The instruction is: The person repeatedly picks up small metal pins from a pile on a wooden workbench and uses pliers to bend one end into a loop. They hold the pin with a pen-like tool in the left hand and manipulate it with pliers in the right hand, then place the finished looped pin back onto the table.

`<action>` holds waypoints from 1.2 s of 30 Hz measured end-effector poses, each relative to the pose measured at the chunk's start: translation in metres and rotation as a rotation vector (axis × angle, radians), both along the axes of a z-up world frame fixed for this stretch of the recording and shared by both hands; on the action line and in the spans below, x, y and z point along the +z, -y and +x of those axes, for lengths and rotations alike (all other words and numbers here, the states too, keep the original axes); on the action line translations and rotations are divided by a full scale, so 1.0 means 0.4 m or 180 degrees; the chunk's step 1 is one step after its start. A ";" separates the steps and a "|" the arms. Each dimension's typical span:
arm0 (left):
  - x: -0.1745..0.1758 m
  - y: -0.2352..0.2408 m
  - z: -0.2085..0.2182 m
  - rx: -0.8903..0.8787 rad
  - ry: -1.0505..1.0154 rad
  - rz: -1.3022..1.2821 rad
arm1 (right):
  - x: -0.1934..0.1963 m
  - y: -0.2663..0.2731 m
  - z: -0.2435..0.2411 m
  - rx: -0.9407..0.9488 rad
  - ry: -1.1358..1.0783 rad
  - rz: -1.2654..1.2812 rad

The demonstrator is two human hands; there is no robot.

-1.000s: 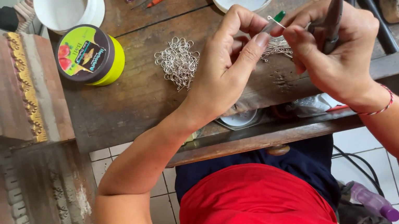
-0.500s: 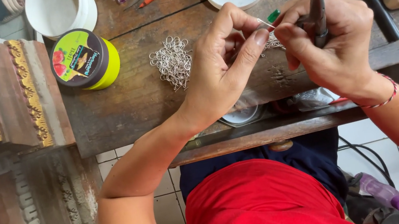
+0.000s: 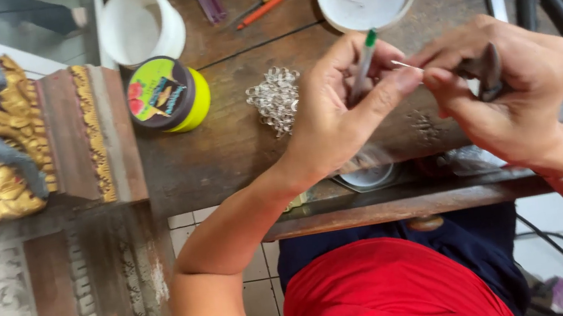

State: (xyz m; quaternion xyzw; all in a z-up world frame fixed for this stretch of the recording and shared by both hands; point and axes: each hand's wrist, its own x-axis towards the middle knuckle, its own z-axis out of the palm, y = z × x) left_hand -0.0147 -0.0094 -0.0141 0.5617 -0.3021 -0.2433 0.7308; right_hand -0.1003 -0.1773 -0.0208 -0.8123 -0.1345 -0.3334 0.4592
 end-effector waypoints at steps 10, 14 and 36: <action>0.001 -0.009 0.006 0.0443 0.0536 0.0059 | -0.015 0.009 -0.024 -0.0009 -0.0704 0.0088; 0.001 -0.007 0.008 0.0456 0.0612 0.0058 | -0.034 0.019 -0.027 -0.0155 -0.0777 0.0017; 0.049 -0.041 -0.086 -0.0700 -0.0421 -0.0240 | -0.043 0.002 0.011 -0.0443 -0.0743 0.0348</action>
